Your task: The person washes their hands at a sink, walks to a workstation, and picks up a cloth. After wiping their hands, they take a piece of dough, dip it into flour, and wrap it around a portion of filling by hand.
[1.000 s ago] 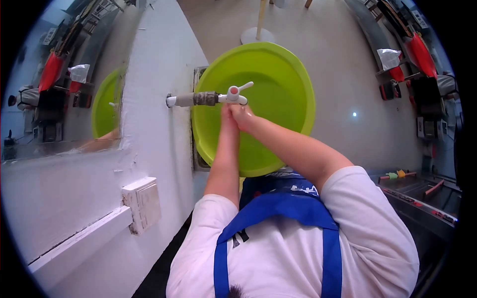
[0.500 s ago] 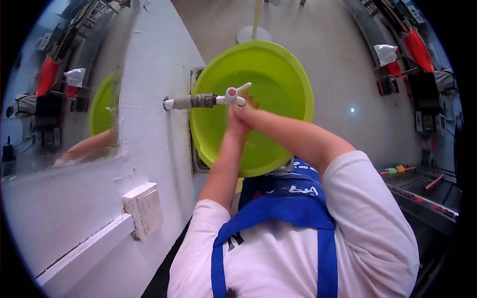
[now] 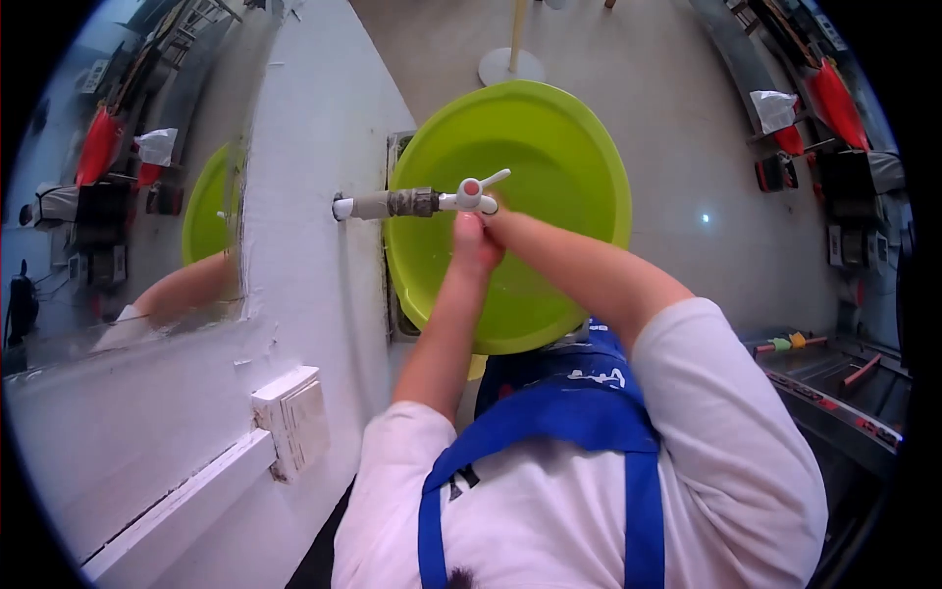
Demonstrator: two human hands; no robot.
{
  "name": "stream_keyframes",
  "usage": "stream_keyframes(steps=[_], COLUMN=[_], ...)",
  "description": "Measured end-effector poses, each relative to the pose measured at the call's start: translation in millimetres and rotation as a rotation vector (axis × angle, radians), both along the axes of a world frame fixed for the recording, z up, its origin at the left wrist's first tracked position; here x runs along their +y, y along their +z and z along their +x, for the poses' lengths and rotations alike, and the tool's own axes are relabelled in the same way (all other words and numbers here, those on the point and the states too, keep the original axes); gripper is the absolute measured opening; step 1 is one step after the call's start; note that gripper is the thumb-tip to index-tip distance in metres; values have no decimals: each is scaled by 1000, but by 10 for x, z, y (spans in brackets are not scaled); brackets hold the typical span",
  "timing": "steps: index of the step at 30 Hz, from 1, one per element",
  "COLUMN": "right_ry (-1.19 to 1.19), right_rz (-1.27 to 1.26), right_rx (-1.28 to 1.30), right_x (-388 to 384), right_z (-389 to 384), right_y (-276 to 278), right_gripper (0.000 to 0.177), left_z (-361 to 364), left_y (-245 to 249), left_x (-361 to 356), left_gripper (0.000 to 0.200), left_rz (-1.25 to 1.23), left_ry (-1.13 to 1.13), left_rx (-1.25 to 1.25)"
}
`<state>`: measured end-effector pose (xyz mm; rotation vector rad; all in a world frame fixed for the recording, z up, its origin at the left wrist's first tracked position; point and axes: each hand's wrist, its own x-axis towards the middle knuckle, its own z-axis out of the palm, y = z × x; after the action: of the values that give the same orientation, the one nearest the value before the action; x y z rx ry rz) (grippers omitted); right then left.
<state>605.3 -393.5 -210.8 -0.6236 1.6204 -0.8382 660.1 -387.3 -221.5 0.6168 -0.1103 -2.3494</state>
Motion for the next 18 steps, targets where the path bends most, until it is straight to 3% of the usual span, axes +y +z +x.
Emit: stream_keyframes(steps=[2,4,5,6,8,9,13,15,18], right_ry=[-129,-377,-417,-421,-392,-342,-366,-436,-505], right_rz=[76,58,-167,-176,-76,11,81,49,8], right_rx=[-143,-240,-202,-198,-424,-437,-496,-554,-612], right_x=[-61,78,96,58,6,-52,-236,-306,-371], right_z=[-80,168,247,172,-37,-140,-153,-90,-31], right_y=[24,67,28,35,-1,5,-23,-60,-169], right_gripper=[34,33,32,32,28,27,25,24,23], left_z=[-36,63,116,168,-19,-49,93,48,47], left_y=[-322,-271,62,399,-121,-122,28,121,139], left_x=[-181,-247,-233,-219,-269,-219,-13,35,192], left_gripper=[19,18,17,17,17,16,19,23,29], left_rz=[-121,-209,-183,-157,8,98,113,-62,-110], left_ry=[-5,4,24,43,215,194,134,301,336], left_rx=[-38,-78,-75,-72,-85,-25,-44,-231,-404])
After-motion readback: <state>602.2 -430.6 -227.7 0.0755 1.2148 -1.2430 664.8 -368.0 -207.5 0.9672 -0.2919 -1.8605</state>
